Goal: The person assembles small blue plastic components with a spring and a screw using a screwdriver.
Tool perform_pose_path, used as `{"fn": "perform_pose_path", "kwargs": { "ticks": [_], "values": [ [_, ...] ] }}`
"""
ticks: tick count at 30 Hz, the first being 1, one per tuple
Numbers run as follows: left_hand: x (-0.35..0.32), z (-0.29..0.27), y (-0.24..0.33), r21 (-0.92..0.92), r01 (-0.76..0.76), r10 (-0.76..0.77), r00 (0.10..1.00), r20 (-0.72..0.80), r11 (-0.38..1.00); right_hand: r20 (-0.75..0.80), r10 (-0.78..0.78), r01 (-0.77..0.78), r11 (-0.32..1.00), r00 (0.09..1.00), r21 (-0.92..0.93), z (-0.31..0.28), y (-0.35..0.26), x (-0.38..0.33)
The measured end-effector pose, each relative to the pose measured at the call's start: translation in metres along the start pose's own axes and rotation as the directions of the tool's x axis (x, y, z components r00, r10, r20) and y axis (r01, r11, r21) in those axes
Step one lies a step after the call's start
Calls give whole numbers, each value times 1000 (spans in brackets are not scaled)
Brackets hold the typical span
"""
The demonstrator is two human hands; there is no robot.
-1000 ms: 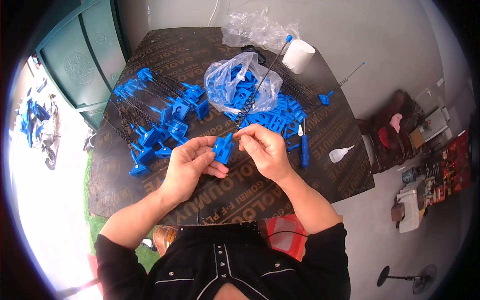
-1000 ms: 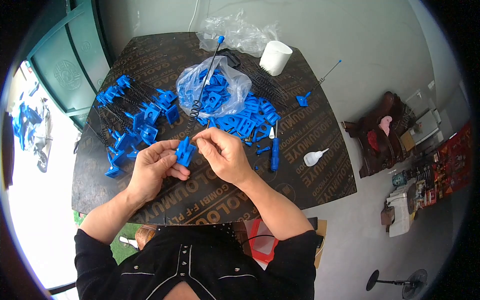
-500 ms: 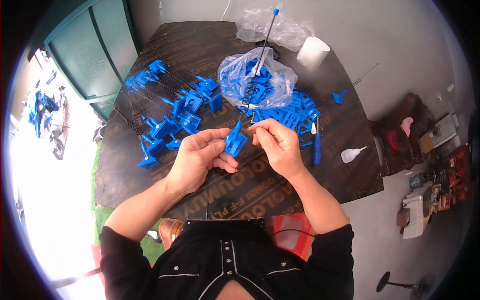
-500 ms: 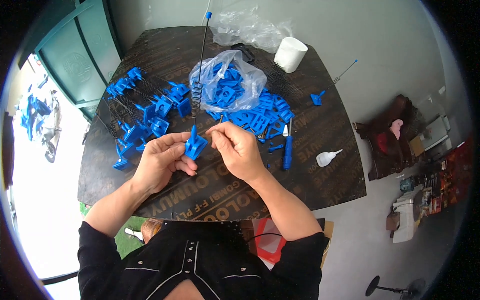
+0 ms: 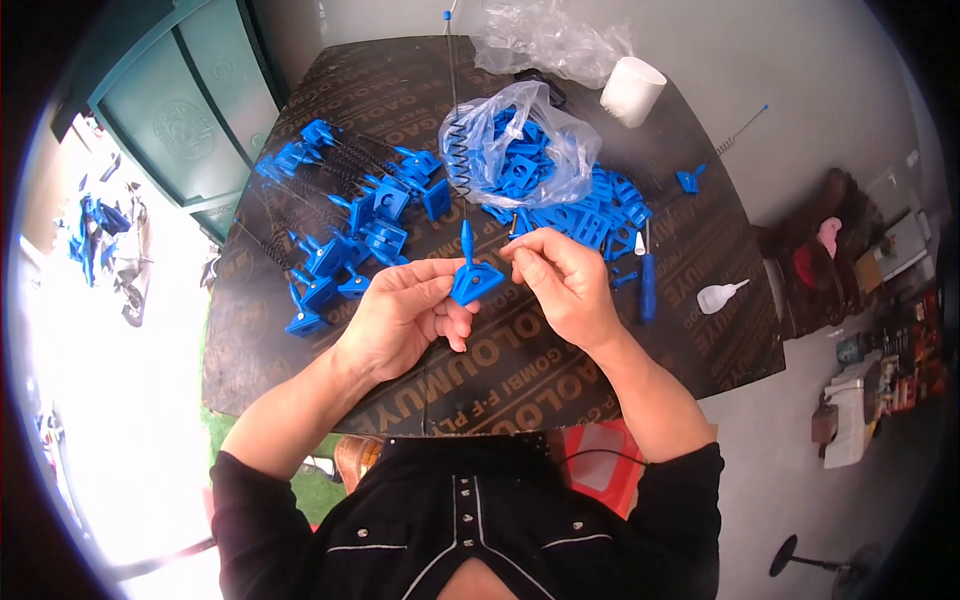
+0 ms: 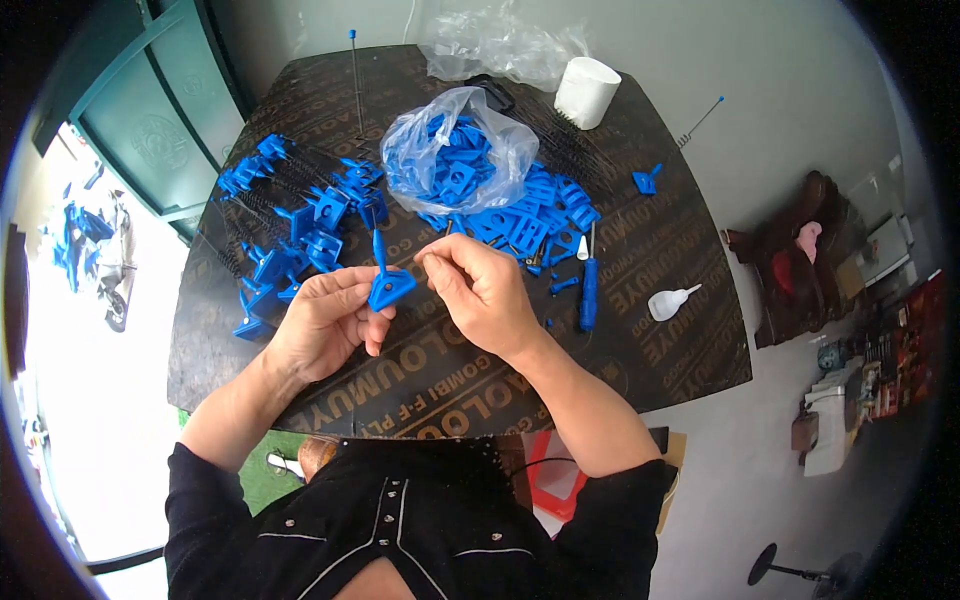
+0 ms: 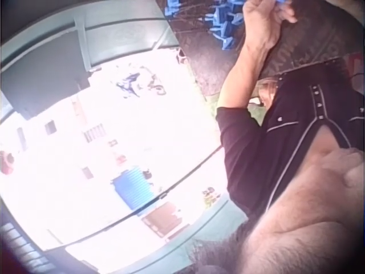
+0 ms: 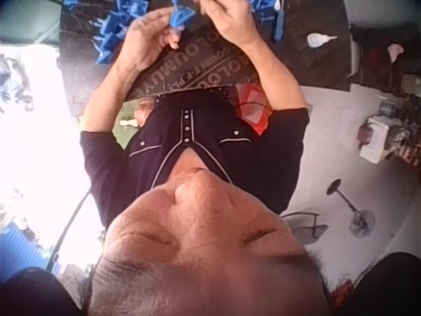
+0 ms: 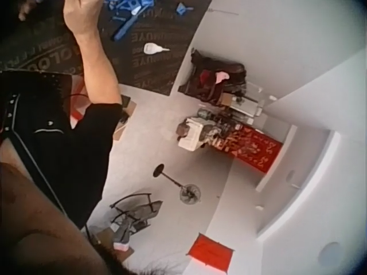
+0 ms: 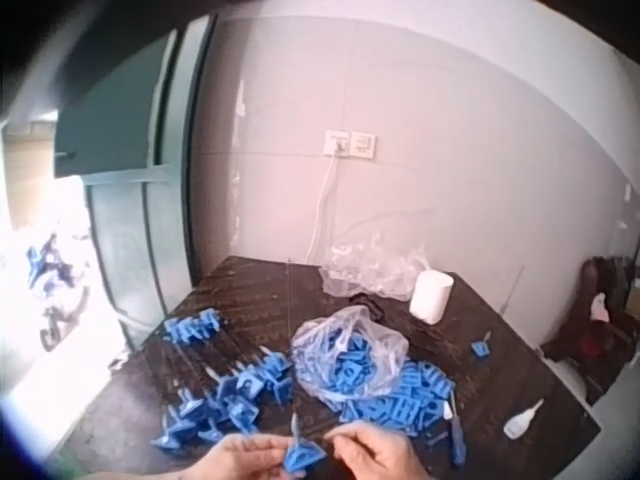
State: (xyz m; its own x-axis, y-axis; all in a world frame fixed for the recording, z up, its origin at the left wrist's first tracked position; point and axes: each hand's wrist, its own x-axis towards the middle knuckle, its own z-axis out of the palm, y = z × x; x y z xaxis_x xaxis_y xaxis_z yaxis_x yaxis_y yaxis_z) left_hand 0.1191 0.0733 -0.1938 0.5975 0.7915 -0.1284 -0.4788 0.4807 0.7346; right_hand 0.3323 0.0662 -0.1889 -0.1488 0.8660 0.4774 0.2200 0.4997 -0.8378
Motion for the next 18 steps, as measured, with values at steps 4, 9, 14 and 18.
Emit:
{"fn": "perform_pose_path", "kwargs": {
  "ticks": [4, 9, 14, 18],
  "values": [
    [1, 2, -1, -10, 11, -11, 999, -44, 1000, 4, 1, -1, 1000, 1000, -1, 0, 0, 0],
    [1, -1, -1, -21, 2, -2, 1000, -14, 1000, 10, -7, 7, 1000, 1000, -6, 0, 1, 1],
    [0, 1, -1, 8, -8, 8, 999, -35, 1000, 13, -10, 10, 1000, 1000, 19, 1, 1, 0],
    [0, 4, -5, 116, -45, 55, 995, -86, 992, 15, 0, 0, 1000, 1000, 1, 0, -1, 0]
  ]
}}
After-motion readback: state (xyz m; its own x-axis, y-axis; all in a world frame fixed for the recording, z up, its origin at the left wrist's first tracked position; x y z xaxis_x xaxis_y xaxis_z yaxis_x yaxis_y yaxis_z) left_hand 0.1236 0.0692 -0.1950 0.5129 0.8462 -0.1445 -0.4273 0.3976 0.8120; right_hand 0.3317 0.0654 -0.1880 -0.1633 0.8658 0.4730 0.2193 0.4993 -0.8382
